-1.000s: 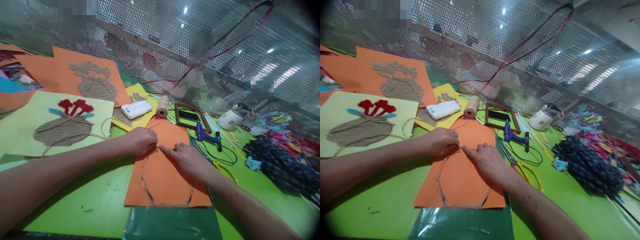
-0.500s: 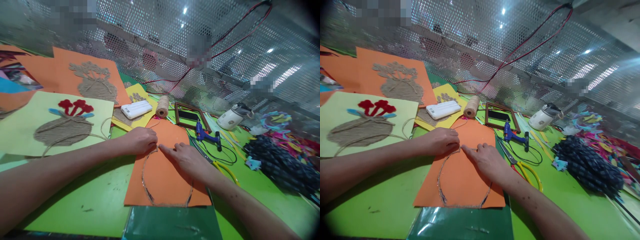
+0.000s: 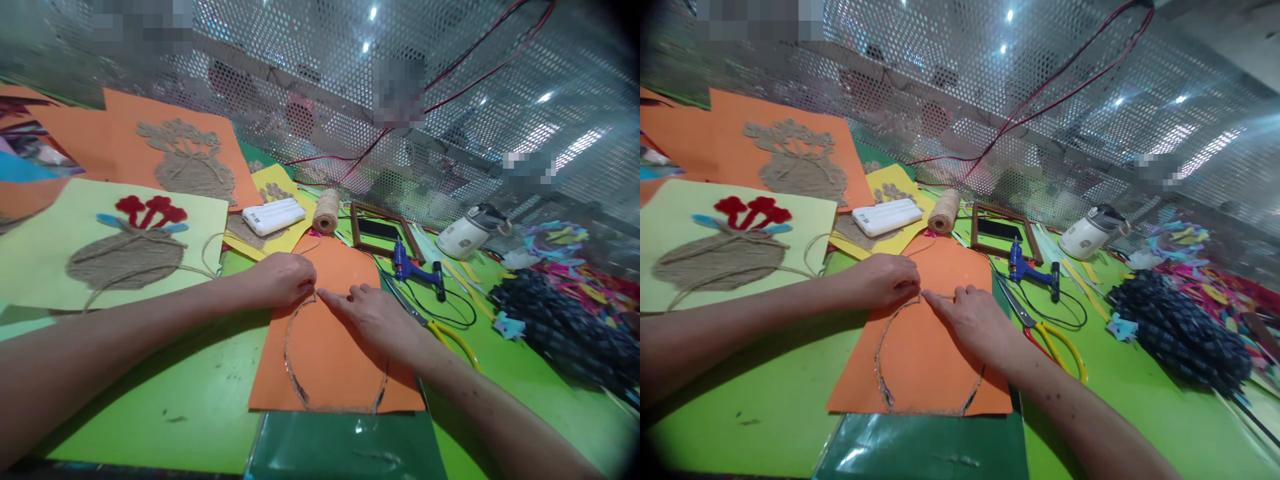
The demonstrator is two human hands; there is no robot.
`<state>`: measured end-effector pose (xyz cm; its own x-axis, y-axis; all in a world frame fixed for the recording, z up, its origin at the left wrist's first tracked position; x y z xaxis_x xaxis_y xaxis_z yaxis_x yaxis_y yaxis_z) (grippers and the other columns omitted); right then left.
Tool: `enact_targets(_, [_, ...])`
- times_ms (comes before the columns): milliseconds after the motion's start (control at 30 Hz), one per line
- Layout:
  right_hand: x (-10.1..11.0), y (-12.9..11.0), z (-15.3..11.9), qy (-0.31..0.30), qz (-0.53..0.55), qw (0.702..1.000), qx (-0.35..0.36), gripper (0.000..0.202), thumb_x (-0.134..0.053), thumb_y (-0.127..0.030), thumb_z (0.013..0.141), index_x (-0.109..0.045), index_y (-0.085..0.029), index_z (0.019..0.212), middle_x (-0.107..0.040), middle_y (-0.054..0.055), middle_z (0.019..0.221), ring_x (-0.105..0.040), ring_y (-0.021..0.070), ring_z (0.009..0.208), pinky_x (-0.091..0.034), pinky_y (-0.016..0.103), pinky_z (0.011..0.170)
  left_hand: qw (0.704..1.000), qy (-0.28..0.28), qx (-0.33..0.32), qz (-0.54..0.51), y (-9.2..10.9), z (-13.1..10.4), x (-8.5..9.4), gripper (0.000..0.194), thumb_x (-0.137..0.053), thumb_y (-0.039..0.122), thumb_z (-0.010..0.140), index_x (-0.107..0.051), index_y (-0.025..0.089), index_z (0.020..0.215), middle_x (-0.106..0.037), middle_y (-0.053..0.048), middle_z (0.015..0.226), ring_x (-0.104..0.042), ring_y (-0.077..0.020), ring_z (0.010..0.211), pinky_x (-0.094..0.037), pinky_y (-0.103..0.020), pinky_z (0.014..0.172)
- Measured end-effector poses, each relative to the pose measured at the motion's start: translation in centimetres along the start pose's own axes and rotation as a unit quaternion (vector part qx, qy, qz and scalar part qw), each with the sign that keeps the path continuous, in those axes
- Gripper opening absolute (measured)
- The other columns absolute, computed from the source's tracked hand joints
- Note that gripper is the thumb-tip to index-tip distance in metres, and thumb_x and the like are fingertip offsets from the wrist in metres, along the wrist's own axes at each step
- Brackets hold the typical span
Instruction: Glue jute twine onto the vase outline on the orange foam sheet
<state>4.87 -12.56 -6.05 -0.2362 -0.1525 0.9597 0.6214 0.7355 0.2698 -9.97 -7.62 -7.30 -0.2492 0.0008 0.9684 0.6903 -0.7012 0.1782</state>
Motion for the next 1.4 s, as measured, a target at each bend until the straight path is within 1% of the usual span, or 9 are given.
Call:
enact_targets(167, [-0.05, 0.14, 0.03, -0.007, 0.002, 1.000, 0.004, 0.054, -0.044, -0.017, 0.097, -0.033, -0.029, 0.148, -0.059, 0.005, 0.078, -0.048, 0.0177, 0.062, -0.019, 0.033, 0.055, 1.000, 0.001, 0.025, -0.009, -0.30, 0.06, -0.17, 0.021, -0.049, 0.024, 0.087, -0.069, 0.018, 0.085, -0.072, -0.005, 0.087, -0.064, -0.0182, 0.081, -0.041, -0.028, 0.066])
enact_targets(500, [-0.24, 0.20, 0.08, -0.008, 0.004, 1.000, 0.005, 0.055, -0.043, -0.018, 0.097, -0.031, -0.030, 0.149, -0.058, 0.005, 0.077, -0.048, 0.0188, 0.066, -0.020, 0.033, 0.056, 0.999, -0.013, 0.033, -0.010, -0.23, 0.16, -0.20, 0.021, -0.049, 0.023, 0.087, -0.070, 0.018, 0.085, -0.073, -0.005, 0.088, -0.065, -0.0186, 0.081, -0.044, -0.029, 0.069])
enact_targets(700, [-0.11, 0.19, 0.12, -0.022, -0.001, 1.000, 0.004, 0.054, -0.042, -0.020, 0.098, -0.029, -0.031, 0.150, -0.056, 0.004, 0.077, -0.046, 0.0176, 0.065, -0.018, 0.033, 0.056, 0.999, -0.024, 0.036, -0.010, -0.12, 0.16, -0.21, 0.021, -0.049, 0.022, 0.087, -0.070, 0.018, 0.083, -0.072, -0.005, 0.087, -0.065, -0.0185, 0.080, -0.044, -0.028, 0.069])
enact_targets(833, [-0.39, 0.28, 0.25, -0.034, 0.005, 0.999, 0.006, 0.055, -0.041, -0.020, 0.098, -0.027, -0.030, 0.151, -0.057, 0.005, 0.079, -0.046, 0.0173, 0.066, -0.020, 0.032, 0.056, 0.999, -0.015, 0.030, -0.006, -0.17, 0.18, -0.27, 0.021, -0.049, 0.022, 0.087, -0.069, 0.018, 0.082, -0.072, -0.004, 0.085, -0.064, -0.0178, 0.079, -0.043, -0.028, 0.068])
enact_targets(1000, [-0.73, 0.44, 0.25, -0.035, 0.007, 0.999, 0.001, 0.055, -0.040, -0.021, 0.099, -0.027, -0.033, 0.151, -0.056, 0.004, 0.080, -0.045, 0.0174, 0.066, -0.021, 0.032, 0.057, 0.999, -0.004, 0.029, -0.015, -0.05, 0.28, -0.14, 0.019, -0.051, 0.021, 0.087, -0.069, 0.018, 0.082, -0.072, -0.004, 0.086, -0.064, -0.0173, 0.080, -0.043, -0.027, 0.069])
enact_targets(1100, [-0.55, 0.32, 0.19, -0.031, 0.009, 0.999, 0.001, 0.054, -0.041, -0.020, 0.098, -0.029, -0.032, 0.149, -0.055, 0.004, 0.079, -0.047, 0.0179, 0.067, -0.022, 0.032, 0.057, 0.999, -0.003, 0.024, -0.024, 0.18, 0.32, -0.07, 0.019, -0.050, 0.020, 0.087, -0.068, 0.018, 0.082, -0.071, -0.004, 0.087, -0.064, -0.0170, 0.081, -0.044, -0.027, 0.072])
enact_targets(1267, [0.03, 0.11, 0.11, -0.022, 0.008, 1.000, -0.009, 0.055, -0.041, -0.017, 0.097, -0.029, -0.031, 0.149, -0.056, 0.005, 0.077, -0.047, 0.0186, 0.067, -0.022, 0.031, 0.056, 1.000, 0.004, 0.016, -0.024, 0.07, 0.33, -0.30, 0.020, -0.049, 0.021, 0.089, -0.068, 0.018, 0.082, -0.071, -0.005, 0.087, -0.064, -0.0170, 0.080, -0.044, -0.028, 0.072])
enact_targets(1400, [0.08, -0.02, 0.18, -0.021, 0.014, 1.000, -0.011, 0.051, -0.040, -0.017, 0.097, -0.034, -0.030, 0.146, -0.056, 0.005, 0.077, -0.046, 0.0180, 0.065, -0.023, 0.031, 0.057, 0.999, 0.011, 0.024, -0.037, -0.35, 0.26, -0.63, 0.020, -0.049, 0.023, 0.089, -0.068, 0.018, 0.086, -0.072, -0.005, 0.089, -0.064, -0.0171, 0.082, -0.045, -0.027, 0.072])
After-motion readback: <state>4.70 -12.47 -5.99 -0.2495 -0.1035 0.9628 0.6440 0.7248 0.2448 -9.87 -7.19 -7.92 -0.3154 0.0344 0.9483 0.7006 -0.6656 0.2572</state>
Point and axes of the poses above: each hand's wrist, its own z-axis towards the middle knuckle, its own x-axis out of the back of the hand, y = z × x, the point moved 6 cm from there along z, towards the middle knuckle
